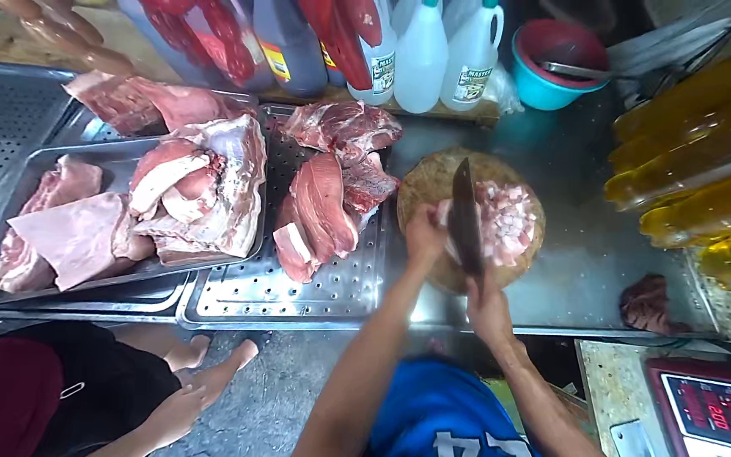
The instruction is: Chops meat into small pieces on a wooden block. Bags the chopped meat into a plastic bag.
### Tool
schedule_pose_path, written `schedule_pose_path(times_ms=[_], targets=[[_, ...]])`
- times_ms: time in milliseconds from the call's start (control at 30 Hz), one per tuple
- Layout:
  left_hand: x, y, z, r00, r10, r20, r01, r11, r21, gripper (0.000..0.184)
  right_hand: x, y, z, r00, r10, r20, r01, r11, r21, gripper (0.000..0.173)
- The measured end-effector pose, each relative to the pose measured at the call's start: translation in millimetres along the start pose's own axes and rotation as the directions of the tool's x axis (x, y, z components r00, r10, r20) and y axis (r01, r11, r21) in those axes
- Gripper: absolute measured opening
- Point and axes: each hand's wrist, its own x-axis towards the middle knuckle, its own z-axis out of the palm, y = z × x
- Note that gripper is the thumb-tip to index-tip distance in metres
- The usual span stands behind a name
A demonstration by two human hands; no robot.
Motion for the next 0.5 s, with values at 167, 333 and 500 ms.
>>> schedule_pose_path(times_ms=[167,333,500], targets=[[-7,-2,4,0.999,0.015,0.029,-0.012,0.995,-0.100,0.044,7,-17,-14,0.992,0.060,0.112,-0.052,0.996,-0.073,0.048],[-6,2,8,0.997,0.004,0.082,0.004,0.996,-0.094,0.049,13,-31,-30,0.961,0.095,0.259,-0.051,0.984,-0.172,0.053],[-11,-4,3,0.993,0.017,0.113,-0.009,0.997,-0.070,0.044,42,-62,-88,0.848,0.201,0.490,-0.049,0.951,-0.305,0.054]])
